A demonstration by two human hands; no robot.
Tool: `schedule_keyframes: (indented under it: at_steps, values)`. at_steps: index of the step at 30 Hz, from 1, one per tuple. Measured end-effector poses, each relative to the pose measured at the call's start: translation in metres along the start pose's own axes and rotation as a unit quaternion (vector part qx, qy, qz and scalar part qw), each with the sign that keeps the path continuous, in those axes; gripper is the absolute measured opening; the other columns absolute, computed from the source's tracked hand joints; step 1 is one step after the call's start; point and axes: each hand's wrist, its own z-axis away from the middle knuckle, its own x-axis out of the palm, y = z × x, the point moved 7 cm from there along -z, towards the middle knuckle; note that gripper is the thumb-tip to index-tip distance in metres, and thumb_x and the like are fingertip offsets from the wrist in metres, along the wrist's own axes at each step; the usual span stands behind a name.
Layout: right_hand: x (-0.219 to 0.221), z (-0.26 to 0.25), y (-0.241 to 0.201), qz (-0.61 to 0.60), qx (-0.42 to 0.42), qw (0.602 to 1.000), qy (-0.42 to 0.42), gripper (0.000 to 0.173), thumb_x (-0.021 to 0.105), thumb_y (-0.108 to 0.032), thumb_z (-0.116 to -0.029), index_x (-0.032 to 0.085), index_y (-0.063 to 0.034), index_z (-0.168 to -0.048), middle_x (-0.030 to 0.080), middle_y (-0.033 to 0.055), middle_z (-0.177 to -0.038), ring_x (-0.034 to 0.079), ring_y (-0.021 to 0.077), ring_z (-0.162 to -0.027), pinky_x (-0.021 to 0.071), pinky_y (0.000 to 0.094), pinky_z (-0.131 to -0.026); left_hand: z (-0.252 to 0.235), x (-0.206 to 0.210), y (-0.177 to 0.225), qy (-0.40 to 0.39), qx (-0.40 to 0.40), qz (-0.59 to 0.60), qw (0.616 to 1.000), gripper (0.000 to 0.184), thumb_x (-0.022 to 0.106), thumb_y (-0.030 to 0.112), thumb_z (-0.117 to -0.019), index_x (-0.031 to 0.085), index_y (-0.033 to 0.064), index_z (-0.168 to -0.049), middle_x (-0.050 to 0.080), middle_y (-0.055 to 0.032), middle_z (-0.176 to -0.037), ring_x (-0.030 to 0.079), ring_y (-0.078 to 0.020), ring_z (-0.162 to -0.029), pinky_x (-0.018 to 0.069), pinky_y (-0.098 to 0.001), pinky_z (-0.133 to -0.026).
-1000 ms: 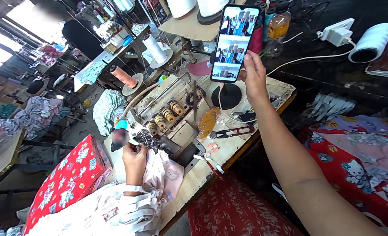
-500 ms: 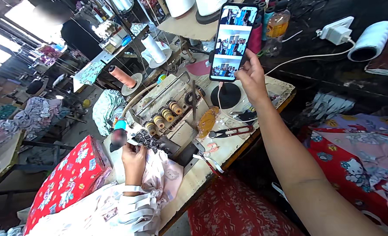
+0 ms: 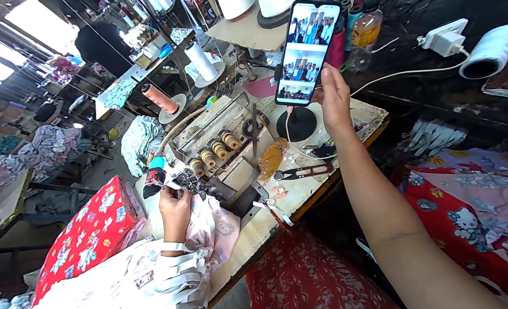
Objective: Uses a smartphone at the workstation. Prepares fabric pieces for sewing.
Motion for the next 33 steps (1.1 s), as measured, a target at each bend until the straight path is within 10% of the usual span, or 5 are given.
schedule_keyframes:
  at_steps: [10, 19, 33]
  values:
    - [0.0002, 0.0004, 0.0022, -0.008, 0.002, 1.0, -0.005, 0.051, 0.024, -0.03, -0.1125, 0.044, 0.0022, -0.146, 0.066, 0.0103, -0.116, 0.069, 0.0102, -0.085, 0.0589, 0.0288, -0.078, -0.0003, 0.0001, -0.0006, -0.002, -0.004, -0.004, 1.0, 0.045, 0.065, 0.002, -0.0881, 0.051, -0.011, -0.128, 0.067, -0.0088, -0.107, 0.061, 0.0062, -0.093, 0.0493, -0.0118, -0.084]
    - [0.0055, 0.0038, 0.0016, -0.007, -0.016, 0.999, -0.033, 0.067, 0.056, 0.003, -0.0916, 0.03, 0.0056, -0.154, 0.061, 0.0166, -0.128, 0.067, 0.0098, -0.098, 0.0562, 0.0246, -0.088, -0.0005, -0.0005, -0.0008, -0.001, -0.006, -0.006, 1.0, 0.045, 0.065, 0.003, -0.0873, 0.051, -0.0109, -0.128, 0.066, -0.008, -0.106, 0.061, 0.0063, -0.091, 0.0491, -0.0117, -0.082]
    - [0.0, 0.0012, 0.0014, -0.002, -0.006, 1.0, 0.001, 0.046, 0.031, -0.029, -0.1127, 0.047, 0.0002, -0.145, 0.067, 0.0093, -0.116, 0.07, 0.0102, -0.088, 0.0593, 0.0288, -0.079, -0.0002, -0.0002, -0.0017, 0.0, -0.006, 0.002, 1.0, 0.044, 0.065, 0.001, -0.0869, 0.051, -0.0095, -0.127, 0.066, -0.0051, -0.104, 0.061, 0.0077, -0.09, 0.0496, -0.0105, -0.081]
